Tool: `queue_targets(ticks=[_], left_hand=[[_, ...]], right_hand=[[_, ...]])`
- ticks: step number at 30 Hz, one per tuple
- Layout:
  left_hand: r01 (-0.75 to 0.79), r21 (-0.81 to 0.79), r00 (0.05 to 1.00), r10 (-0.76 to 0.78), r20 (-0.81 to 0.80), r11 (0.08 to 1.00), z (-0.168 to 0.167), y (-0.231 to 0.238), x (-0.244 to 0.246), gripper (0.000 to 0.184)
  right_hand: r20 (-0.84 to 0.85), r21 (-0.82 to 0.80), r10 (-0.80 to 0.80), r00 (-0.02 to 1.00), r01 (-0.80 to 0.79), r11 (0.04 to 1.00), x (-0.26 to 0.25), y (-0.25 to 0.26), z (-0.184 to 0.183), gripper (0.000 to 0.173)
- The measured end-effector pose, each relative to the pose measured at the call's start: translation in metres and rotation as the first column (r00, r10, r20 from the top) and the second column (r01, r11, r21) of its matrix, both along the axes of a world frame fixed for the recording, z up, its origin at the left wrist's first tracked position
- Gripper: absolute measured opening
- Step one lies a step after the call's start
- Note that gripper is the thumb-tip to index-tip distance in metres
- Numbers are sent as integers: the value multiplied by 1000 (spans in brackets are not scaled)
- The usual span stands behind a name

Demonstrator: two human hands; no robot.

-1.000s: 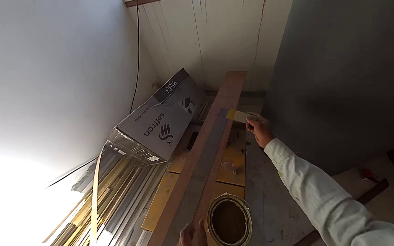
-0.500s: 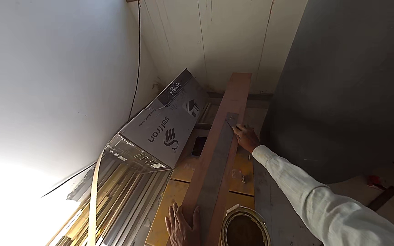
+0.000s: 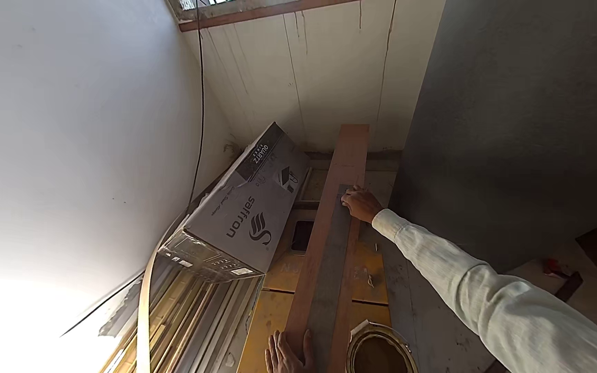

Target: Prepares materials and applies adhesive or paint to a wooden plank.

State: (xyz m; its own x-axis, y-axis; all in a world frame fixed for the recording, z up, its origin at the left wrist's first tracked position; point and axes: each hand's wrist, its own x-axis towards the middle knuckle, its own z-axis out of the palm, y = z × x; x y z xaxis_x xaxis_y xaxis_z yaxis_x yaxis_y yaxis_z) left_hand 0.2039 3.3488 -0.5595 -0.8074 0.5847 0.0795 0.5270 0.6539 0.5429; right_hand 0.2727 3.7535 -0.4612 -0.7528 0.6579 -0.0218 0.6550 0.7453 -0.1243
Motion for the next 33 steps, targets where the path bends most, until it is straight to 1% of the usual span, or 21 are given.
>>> queue_targets(ticks=[2, 4, 6, 9, 11, 14, 16, 18, 21, 23, 25, 26, 29, 31, 33], left_hand=[[-4, -16, 1000, 4, 6, 1000, 2, 1, 0, 74], [1, -18, 1000, 0, 14, 1000, 2, 1, 1, 74], [4, -15, 1000, -4, 15, 1000, 3, 1, 1, 73], [-5, -18, 1000, 5, 23, 1000, 3, 1, 1, 73], [-6, -24, 999, 7, 33, 1000, 4, 0, 1, 74], [-11, -23, 1000, 11, 18, 1000, 2, 1, 1, 75], [-12, -24, 1000, 12, 14, 1000, 1, 0, 3, 76], [-20, -26, 1000, 20, 17, 999, 3, 1, 2, 76], [-23, -43, 999, 24, 24, 999, 4, 1, 2, 77], [-20, -40, 999, 21, 28, 999, 5, 2, 3, 77], [-19, -38, 1000, 19, 24, 999, 5, 2, 3, 75], [-20, -43, 999, 22, 28, 999, 6, 2, 2, 75], [-26, -47, 999, 28, 31, 999, 6, 4, 0, 76], [-23, -47, 999, 25, 34, 999, 5, 2, 2, 76], [-24, -38, 999, 25, 36, 999, 6, 3, 2, 75]], right_hand=[[-64, -7, -2, 998, 2, 1000, 0, 2, 12, 23], [-177, -62, -28, 984, 17, 998, 0, 18, 18, 23], [-233, -112, -75, 970, 50, 992, -5, 37, 21, 25], [-195, -130, -112, 974, 87, 988, -13, 54, 20, 27], [-163, -128, -121, 979, 101, 987, -18, 57, 18, 27], [-78, -95, -73, 994, 65, 993, -21, 53, 4, 24], [-7, -95, -38, 999, 37, 995, -19, 42, -4, 26], [-46, -102, -32, 998, 27, 994, -17, 33, 3, 24], [-124, -90, -76, 989, 65, 994, -15, 45, 10, 23], [-73, -84, -70, 995, 64, 994, -11, 55, 4, 24], [10, -97, -26, 1000, 27, 995, -9, 53, -1, 26], [21, -114, -15, 1000, 17, 993, -8, 49, 3, 26], [-28, -147, -66, 997, 61, 987, -7, 53, 20, 24], [-46, -132, -97, 994, 90, 987, -1, 59, 13, 26], [-10, -105, -54, 998, 53, 993, 2, 53, -1, 26]])
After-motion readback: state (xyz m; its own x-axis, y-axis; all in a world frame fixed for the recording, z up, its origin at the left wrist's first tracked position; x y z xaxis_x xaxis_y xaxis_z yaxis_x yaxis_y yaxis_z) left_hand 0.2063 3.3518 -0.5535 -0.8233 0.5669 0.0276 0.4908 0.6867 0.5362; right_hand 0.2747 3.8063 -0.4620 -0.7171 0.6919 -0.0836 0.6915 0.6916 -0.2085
